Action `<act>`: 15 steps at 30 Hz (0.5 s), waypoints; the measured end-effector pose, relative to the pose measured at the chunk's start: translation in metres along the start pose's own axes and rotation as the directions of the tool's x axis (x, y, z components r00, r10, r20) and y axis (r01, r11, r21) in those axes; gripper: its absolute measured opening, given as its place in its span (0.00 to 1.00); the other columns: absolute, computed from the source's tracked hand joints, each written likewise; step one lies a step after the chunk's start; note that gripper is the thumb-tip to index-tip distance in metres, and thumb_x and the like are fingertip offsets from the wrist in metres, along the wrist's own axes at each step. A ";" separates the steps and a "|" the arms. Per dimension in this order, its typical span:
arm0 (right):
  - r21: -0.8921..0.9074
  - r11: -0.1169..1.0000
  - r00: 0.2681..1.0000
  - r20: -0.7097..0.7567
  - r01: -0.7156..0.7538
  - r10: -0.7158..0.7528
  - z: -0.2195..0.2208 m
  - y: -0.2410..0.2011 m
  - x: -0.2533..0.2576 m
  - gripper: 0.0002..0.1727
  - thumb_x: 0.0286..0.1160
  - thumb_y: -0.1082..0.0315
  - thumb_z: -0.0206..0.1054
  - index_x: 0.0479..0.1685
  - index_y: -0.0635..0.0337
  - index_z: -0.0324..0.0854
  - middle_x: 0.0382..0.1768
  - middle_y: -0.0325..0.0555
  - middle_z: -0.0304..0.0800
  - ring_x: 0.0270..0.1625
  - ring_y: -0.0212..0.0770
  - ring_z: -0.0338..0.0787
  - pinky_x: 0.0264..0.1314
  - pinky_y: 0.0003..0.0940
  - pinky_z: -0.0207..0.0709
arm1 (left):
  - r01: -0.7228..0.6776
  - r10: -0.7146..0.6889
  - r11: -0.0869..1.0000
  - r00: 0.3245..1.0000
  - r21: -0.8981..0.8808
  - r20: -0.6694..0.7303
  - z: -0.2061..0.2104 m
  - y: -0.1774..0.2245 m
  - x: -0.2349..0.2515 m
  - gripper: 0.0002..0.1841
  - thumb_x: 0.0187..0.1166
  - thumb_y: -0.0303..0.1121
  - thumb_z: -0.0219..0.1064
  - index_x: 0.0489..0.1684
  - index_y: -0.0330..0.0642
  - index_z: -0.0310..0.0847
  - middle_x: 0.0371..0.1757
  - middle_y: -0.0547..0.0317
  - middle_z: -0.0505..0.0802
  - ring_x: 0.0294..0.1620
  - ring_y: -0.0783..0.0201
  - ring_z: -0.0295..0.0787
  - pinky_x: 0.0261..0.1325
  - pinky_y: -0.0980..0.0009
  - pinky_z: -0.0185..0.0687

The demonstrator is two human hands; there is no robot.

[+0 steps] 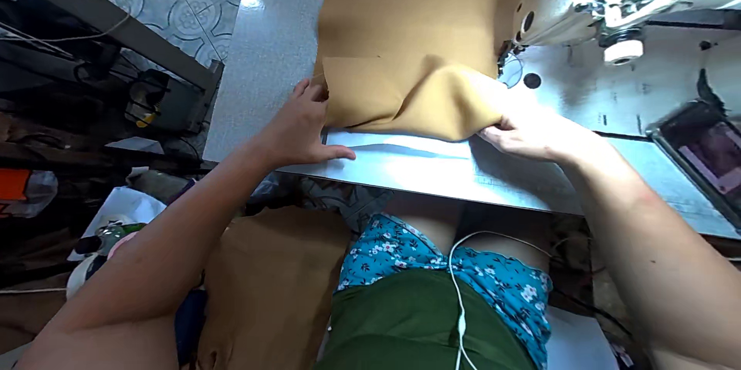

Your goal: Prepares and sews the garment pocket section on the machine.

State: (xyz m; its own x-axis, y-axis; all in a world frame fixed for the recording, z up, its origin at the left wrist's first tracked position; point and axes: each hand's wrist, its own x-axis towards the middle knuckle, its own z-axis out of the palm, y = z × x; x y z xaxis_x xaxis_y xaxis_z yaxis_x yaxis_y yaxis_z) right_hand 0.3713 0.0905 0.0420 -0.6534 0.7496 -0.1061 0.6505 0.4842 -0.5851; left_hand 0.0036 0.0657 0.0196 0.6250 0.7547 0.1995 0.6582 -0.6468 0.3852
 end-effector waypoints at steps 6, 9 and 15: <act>0.051 0.996 0.987 -0.145 0.078 -0.070 0.022 0.011 0.002 0.31 0.75 0.45 0.59 0.58 0.67 0.84 0.56 0.58 0.90 0.68 0.54 0.85 0.73 0.66 0.67 | 0.120 -0.127 0.990 0.987 -0.074 -0.099 0.004 0.014 0.018 0.20 0.75 0.31 0.65 0.54 0.18 0.83 0.56 0.26 0.91 0.65 0.33 0.87 0.77 0.38 0.68; -0.050 0.998 0.991 -0.126 0.036 -0.042 0.035 0.004 0.000 0.49 0.60 0.29 0.69 0.68 0.66 0.82 0.70 0.68 0.82 0.81 0.71 0.72 0.79 0.80 0.49 | 0.285 -0.286 0.937 0.958 -0.202 0.025 -0.010 0.021 0.029 0.14 0.80 0.28 0.64 0.53 0.23 0.82 0.48 0.34 0.92 0.53 0.48 0.91 0.61 0.51 0.82; 0.056 0.997 0.961 -0.274 0.052 -0.034 0.037 -0.002 0.001 0.19 0.78 0.59 0.62 0.51 0.68 0.87 0.51 0.61 0.91 0.64 0.57 0.87 0.75 0.64 0.64 | 0.357 -0.344 0.886 0.934 -0.295 0.094 -0.020 0.018 0.034 0.12 0.83 0.30 0.64 0.55 0.31 0.82 0.46 0.51 0.92 0.47 0.73 0.89 0.56 0.71 0.83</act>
State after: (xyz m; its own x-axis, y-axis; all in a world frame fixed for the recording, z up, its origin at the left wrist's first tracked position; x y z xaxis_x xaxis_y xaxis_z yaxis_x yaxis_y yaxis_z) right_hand 0.3552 0.0740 0.0133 -0.5445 0.8273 0.1381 0.5931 0.4962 -0.6340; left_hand 0.0284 0.0821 0.0511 0.3965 0.9175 -0.0310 0.6823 -0.2720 0.6786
